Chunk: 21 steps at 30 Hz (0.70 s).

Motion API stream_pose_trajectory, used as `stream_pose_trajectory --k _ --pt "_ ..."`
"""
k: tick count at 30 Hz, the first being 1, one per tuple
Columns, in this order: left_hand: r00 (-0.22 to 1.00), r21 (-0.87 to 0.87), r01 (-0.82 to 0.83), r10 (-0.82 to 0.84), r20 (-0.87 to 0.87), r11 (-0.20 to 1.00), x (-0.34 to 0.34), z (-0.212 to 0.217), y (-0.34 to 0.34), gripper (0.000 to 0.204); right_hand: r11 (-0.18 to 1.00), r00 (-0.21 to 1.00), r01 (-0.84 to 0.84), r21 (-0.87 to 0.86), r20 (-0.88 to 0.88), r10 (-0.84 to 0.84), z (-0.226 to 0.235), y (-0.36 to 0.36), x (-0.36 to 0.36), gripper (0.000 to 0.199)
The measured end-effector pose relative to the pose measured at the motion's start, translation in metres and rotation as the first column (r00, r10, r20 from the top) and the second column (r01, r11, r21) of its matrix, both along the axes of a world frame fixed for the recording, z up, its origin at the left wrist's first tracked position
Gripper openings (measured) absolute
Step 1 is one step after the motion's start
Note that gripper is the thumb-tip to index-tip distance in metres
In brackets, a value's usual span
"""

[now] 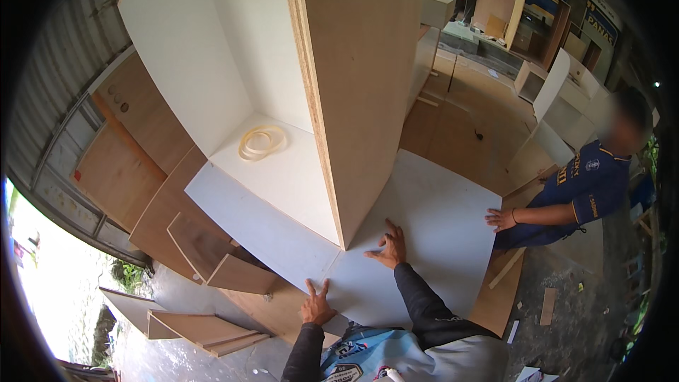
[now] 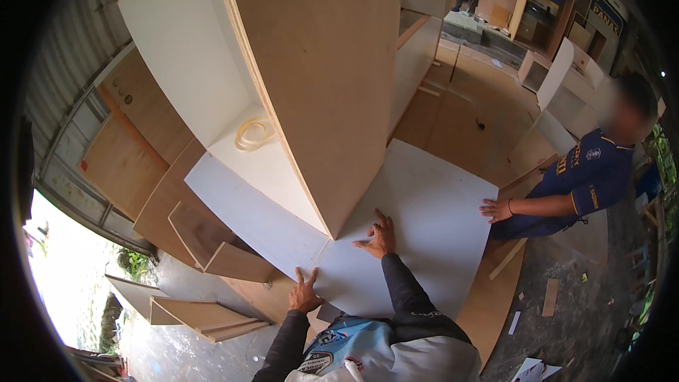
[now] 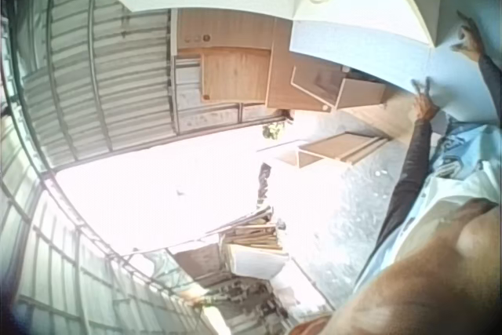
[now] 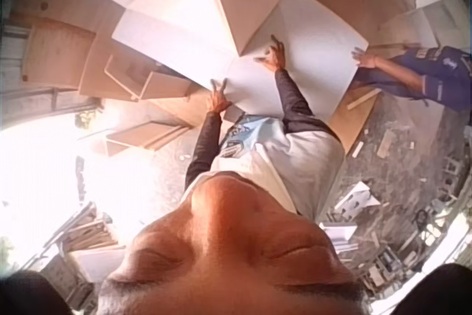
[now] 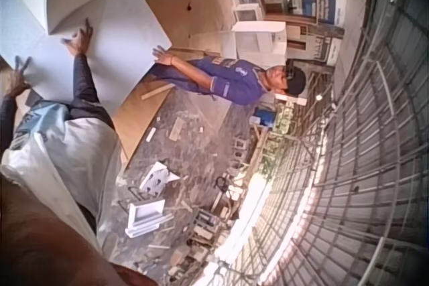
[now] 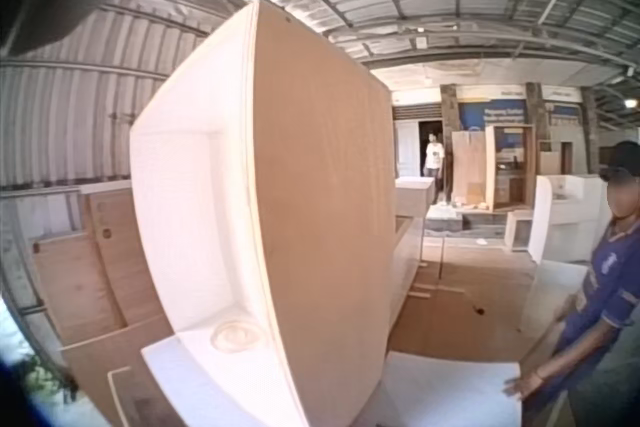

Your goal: The person uses a tape measure to take measurements of various wooden panels and a partially constructed cabinet by hand.

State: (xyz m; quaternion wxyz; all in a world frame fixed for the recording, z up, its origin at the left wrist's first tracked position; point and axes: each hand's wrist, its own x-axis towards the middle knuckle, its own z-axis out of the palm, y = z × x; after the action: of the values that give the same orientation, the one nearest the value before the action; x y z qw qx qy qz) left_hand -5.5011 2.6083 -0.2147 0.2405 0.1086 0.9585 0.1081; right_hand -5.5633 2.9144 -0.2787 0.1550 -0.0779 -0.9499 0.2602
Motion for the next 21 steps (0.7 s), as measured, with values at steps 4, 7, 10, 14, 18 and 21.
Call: stream_pose_trajectory --k 4,7,10,14,18,21 --pt "1.0 0.013 -0.005 0.004 0.006 1.0 0.0 0.001 0.001 0.113 0.999 1.0 -0.009 -0.044 0.014 0.01 0.003 0.001 0.001 0.053" --pt "1.0 0.015 -0.01 0.009 0.02 1.0 0.001 0.001 0.001 0.111 0.999 0.999 -0.037 -0.015 -0.005 0.037 0.001 0.0 0.001 0.05" --pt "1.0 0.076 -0.013 0.012 0.013 0.997 0.0 -0.001 -0.003 0.109 0.997 0.996 -0.069 -0.031 -0.064 0.067 0.003 -0.01 0.007 0.045" --pt "0.961 0.403 -0.277 0.255 0.108 0.872 -0.016 -0.023 -0.021 0.1 0.891 0.947 -0.292 -0.348 -0.238 0.218 0.027 -0.062 0.037 0.041" --pt "0.632 0.696 -0.718 0.419 0.651 0.001 -0.017 0.065 0.02 0.077 0.69 0.834 -0.548 -0.473 -0.239 0.498 0.107 -0.129 0.089 0.062" --pt "0.933 0.907 -0.129 0.36 -0.027 0.401 -0.02 0.084 0.02 0.057 0.656 0.852 -0.523 -0.544 -0.344 0.394 0.158 -0.165 0.092 0.077"
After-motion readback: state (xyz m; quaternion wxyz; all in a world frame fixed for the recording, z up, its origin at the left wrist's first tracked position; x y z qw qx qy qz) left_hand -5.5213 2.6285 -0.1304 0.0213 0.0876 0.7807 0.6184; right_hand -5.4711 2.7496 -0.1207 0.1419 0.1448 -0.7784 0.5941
